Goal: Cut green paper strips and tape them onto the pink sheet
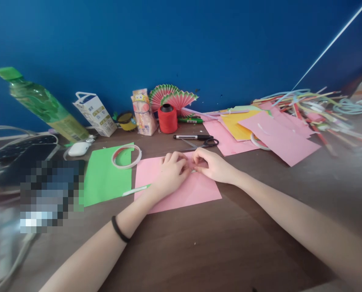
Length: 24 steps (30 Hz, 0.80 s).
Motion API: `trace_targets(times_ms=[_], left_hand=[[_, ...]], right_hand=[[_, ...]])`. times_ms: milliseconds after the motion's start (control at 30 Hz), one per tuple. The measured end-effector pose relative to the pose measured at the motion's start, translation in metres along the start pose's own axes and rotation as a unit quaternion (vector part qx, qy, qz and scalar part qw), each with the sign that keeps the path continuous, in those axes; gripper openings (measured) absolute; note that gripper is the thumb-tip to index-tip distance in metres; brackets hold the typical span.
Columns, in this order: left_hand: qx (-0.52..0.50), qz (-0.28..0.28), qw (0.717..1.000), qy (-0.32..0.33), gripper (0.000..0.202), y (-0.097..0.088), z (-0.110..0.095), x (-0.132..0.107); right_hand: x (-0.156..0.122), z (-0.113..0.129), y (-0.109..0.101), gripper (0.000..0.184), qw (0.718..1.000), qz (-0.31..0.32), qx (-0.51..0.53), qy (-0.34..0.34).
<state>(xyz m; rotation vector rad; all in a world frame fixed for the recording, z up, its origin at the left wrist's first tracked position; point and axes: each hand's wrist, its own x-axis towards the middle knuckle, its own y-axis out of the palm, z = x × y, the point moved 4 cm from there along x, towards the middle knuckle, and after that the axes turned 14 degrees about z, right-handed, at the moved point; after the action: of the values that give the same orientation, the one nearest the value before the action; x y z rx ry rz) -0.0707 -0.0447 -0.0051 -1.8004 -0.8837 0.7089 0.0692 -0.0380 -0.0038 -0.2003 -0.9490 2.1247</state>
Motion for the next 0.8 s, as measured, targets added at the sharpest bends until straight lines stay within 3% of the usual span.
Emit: trace_targets(times_ms=[333,800], left_hand=[[0.007,0.001,1.000,-0.007,0.019,0.0001,-0.0002,-0.0010],[-0.024,0.001,1.000,-0.004,0.019,-0.0027,0.0012,0.0001]], right_hand=[[0.0004,-0.0009,-0.0011,0.027,1.000,0.003,0.028,-0.004],[0.0009,0.0031,0.0031,0.019,0.999,0.013,-0.052,-0.010]])
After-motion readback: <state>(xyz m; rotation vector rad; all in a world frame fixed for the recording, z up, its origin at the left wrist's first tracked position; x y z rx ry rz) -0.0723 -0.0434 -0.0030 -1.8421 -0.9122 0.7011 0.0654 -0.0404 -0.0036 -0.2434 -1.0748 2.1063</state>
